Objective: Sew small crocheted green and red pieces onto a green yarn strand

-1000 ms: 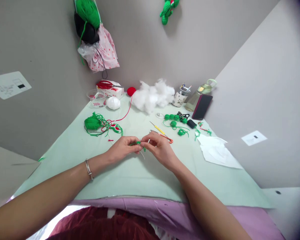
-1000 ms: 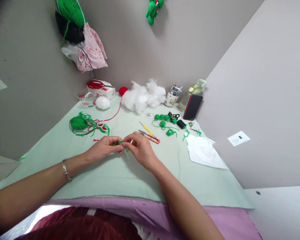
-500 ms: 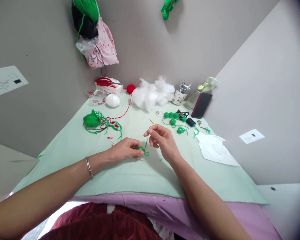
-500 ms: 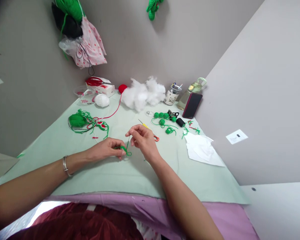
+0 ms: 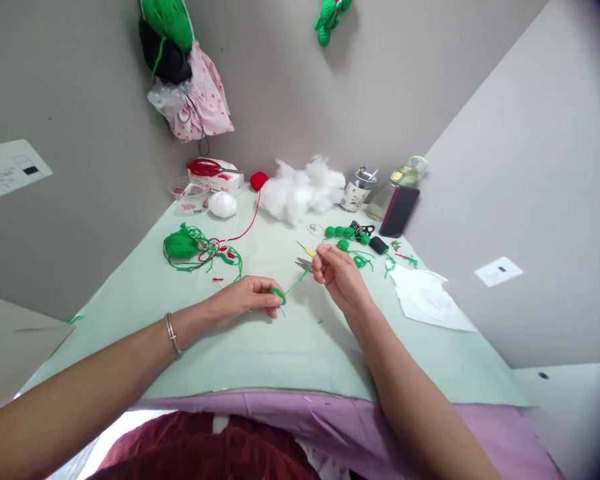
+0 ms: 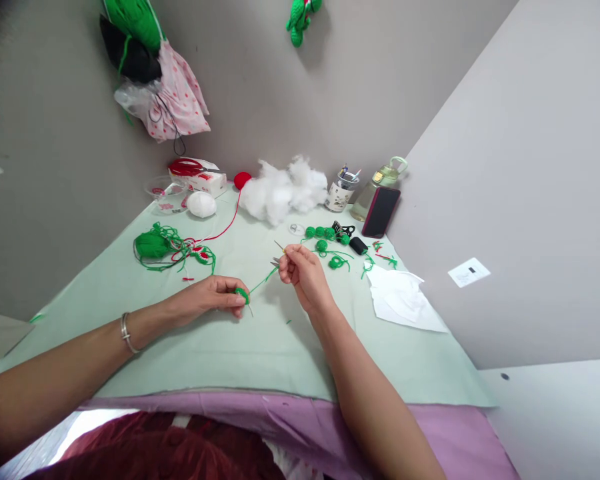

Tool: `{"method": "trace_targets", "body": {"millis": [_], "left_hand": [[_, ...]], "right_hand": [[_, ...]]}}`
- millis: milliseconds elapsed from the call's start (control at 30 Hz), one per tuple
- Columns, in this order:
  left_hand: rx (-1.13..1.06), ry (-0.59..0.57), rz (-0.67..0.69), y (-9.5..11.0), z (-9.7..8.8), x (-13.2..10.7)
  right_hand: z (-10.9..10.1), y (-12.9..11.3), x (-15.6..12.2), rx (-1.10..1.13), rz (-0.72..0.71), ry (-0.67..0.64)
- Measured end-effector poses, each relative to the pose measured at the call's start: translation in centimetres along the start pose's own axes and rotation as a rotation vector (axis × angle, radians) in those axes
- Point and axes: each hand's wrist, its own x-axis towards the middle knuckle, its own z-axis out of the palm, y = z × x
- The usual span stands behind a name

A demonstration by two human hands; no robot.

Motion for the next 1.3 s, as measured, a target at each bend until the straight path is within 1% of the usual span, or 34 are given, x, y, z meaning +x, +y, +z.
{"method": "trace_targets", "body": {"millis": [100, 167, 200, 233, 300, 333, 367, 400, 433, 500, 633, 700, 800, 833, 900, 967, 1133, 1300], "left_hand": [[-0.132, 0.059, 0.003, 0.3, -0.4, 0.0], [-0.199, 0.087, 0.009, 0.6, -0.7, 0.0], [-0.223, 0.101, 0.009, 0.7, -0.8, -0.1], [-0.242, 0.117, 0.008, 0.8, -0.9, -0.1], [-0.27, 0.152, 0.019, 0.8, -1.1, 0.0], [-0.28, 0.17, 0.028, 0.8, -1.3, 0.0], [-0.288, 0.186, 0.038, 0.7, -1.4, 0.1], [-0.294, 0.199, 0.046, 0.6, -1.6, 0.1], [-0.294, 0.207, 0.055, 0.5, -1.7, 0.2], [-0.282, 0.217, 0.075, 0.3, -2.0, 0.3], [-0.237, 0.244, 0.111, 0.1, -2.4, 0.4], [-0.213, 0.263, 0.119, 0.1, -2.4, 0.4], [-0.184, 0.272, 0.14, -0.1, -2.3, 0.4], [-0.18, 0.27, 0.145, -0.1, -2.3, 0.4], [-0.184, 0.272, 0.152, -0.3, -2.1, 0.5], [-0.191, 0.28, 0.158, -0.4, -2.0, 0.5], [-0.182, 0.257, 0.154, -0.7, -2.0, 0.6], [-0.147, 0.239, 0.152, -0.7, -1.9, 0.6]], "right_hand": [[-0.4, 0.6, 0.4, -0.097, 0.036, -0.027], [-1.0, 1.0, 0.9, -0.257, 0.013, -0.023], [-1.4, 1.2, 1.0, -0.395, -0.026, 0.001], [-1.7, 1.3, 1.2, -0.579, -0.084, 0.04], [-2.4, 1.6, 1.4, -1.036, -0.2, 0.096], [-2.7, 1.7, 1.5, -1.241, -0.238, 0.097], [-2.9, 1.7, 1.5, -1.394, -0.255, 0.078], [-3.0, 1.8, 1.5, -1.488, -0.258, 0.048], [-3.1, 1.8, 1.5, -1.529, -0.254, 0.02], [-3.0, 1.9, 1.5, -1.525, -0.252, 0.005], [-2.5, 1.5, 1.6, -1.484, -0.254, 0.028], [-2.1, 1.1, 1.3, -1.318, -0.23, -0.008], [-1.0, 0.3, 0.4, -0.927, -0.164, -0.171], [-0.6, 0.1, 0.1, -0.849, -0.152, -0.229], [0.2, 0.0, -0.5, -0.828, -0.145, -0.321], [0.9, 0.1, -0.9, -0.855, -0.137, -0.367], [1.8, 0.9, -1.1, -0.87, -0.129, -0.375], [2.0, 1.1, -1.1, -0.863, -0.155, -0.379]]}}
